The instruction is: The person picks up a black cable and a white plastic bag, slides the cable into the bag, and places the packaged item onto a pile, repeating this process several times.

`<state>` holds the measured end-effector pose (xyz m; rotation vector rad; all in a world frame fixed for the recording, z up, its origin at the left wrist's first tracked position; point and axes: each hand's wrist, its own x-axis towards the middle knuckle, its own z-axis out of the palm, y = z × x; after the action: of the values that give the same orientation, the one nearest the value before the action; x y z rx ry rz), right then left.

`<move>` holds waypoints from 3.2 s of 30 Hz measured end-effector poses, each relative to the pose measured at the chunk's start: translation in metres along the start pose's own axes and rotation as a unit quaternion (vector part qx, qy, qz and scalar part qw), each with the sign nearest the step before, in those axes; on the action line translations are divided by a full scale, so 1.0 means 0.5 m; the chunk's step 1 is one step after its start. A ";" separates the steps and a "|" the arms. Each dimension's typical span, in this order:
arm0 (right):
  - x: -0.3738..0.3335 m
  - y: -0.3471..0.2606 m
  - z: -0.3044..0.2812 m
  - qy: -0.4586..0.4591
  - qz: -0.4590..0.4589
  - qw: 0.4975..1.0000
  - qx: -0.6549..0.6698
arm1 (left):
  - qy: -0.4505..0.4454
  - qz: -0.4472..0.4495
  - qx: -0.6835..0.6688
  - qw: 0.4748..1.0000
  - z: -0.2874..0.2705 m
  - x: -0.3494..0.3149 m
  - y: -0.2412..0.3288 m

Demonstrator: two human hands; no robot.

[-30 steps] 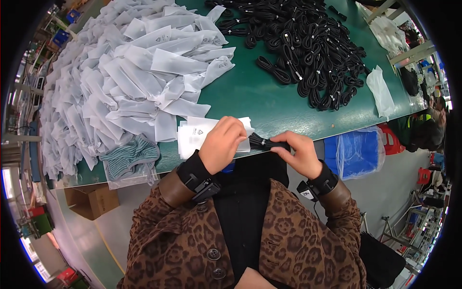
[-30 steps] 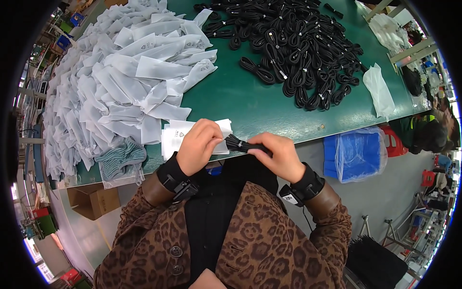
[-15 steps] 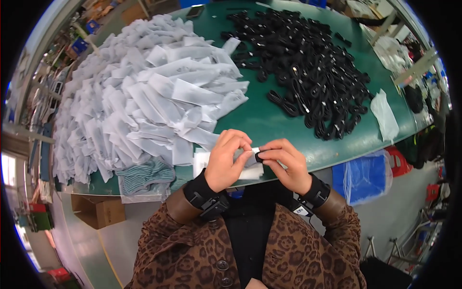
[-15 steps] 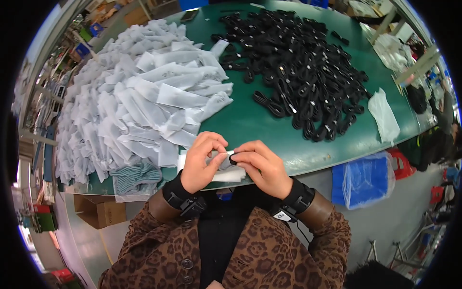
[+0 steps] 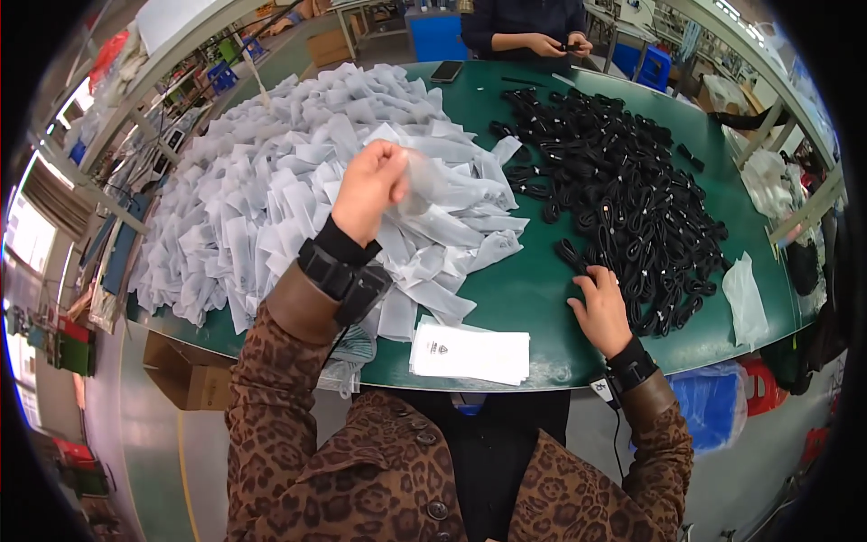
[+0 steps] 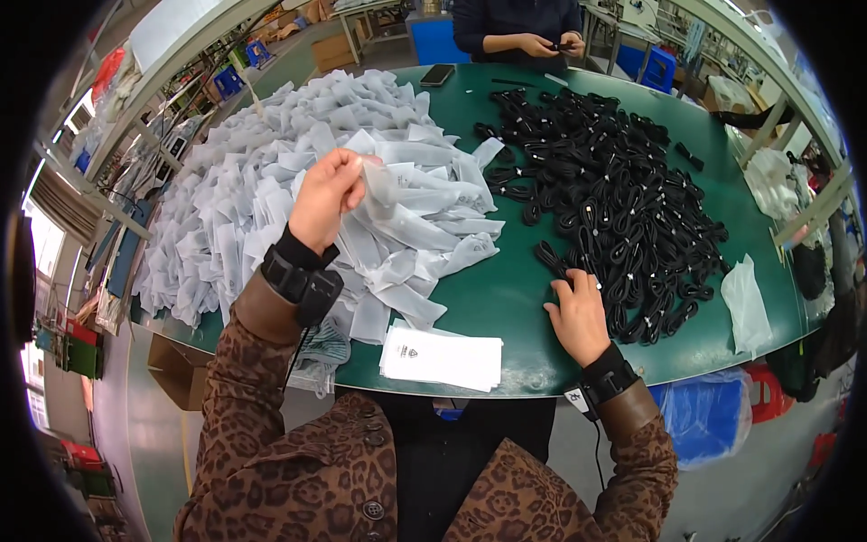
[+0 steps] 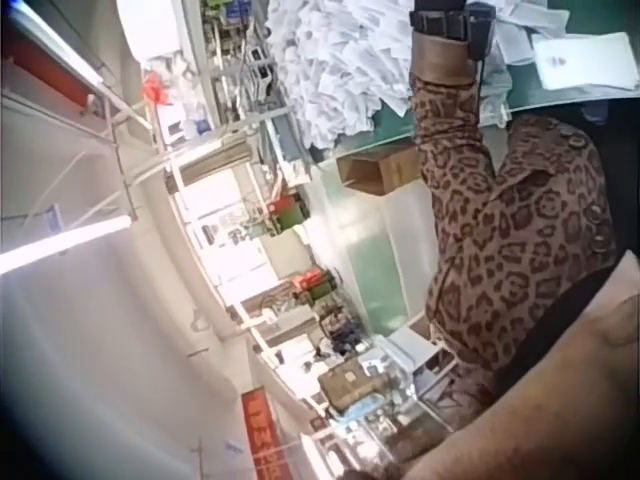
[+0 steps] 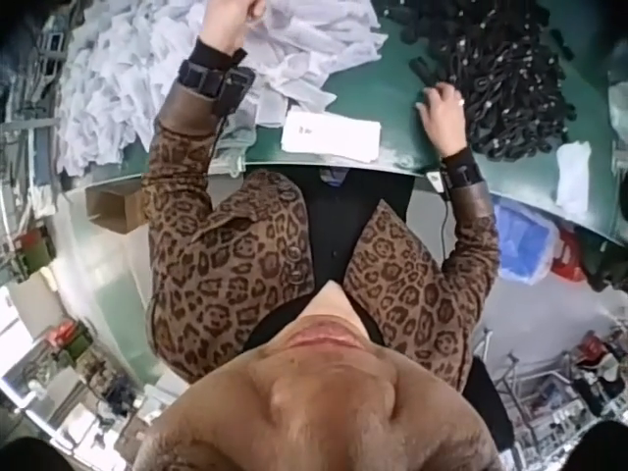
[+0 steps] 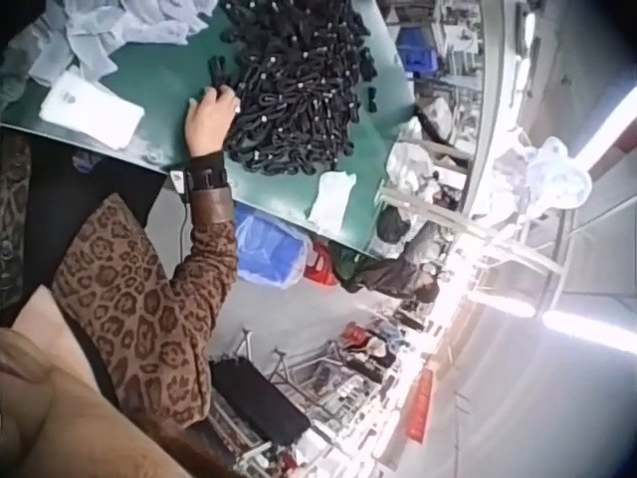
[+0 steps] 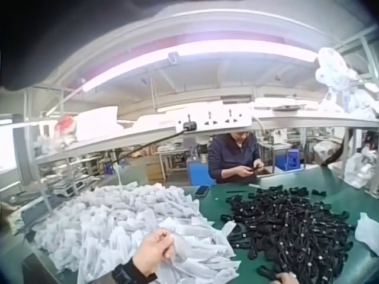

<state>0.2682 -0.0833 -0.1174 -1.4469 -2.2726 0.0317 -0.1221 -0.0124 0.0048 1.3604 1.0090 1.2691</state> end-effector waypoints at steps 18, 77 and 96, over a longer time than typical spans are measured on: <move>0.217 -0.165 0.121 -0.130 -0.154 0.979 -0.001 | -0.213 0.170 0.720 0.639 -0.056 -0.093 -0.118; 0.527 -0.323 0.325 -0.052 -0.171 0.982 -0.061 | -0.117 -0.104 0.764 0.625 -0.350 0.017 -0.077; 0.333 0.031 0.106 -0.143 -0.180 0.963 -0.145 | -0.294 0.283 0.707 0.577 0.153 0.074 -0.193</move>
<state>0.2029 0.0791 -0.1102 -1.1982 -2.8470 -0.2260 -0.0376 0.0315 -0.0815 3.2512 1.0603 -0.0616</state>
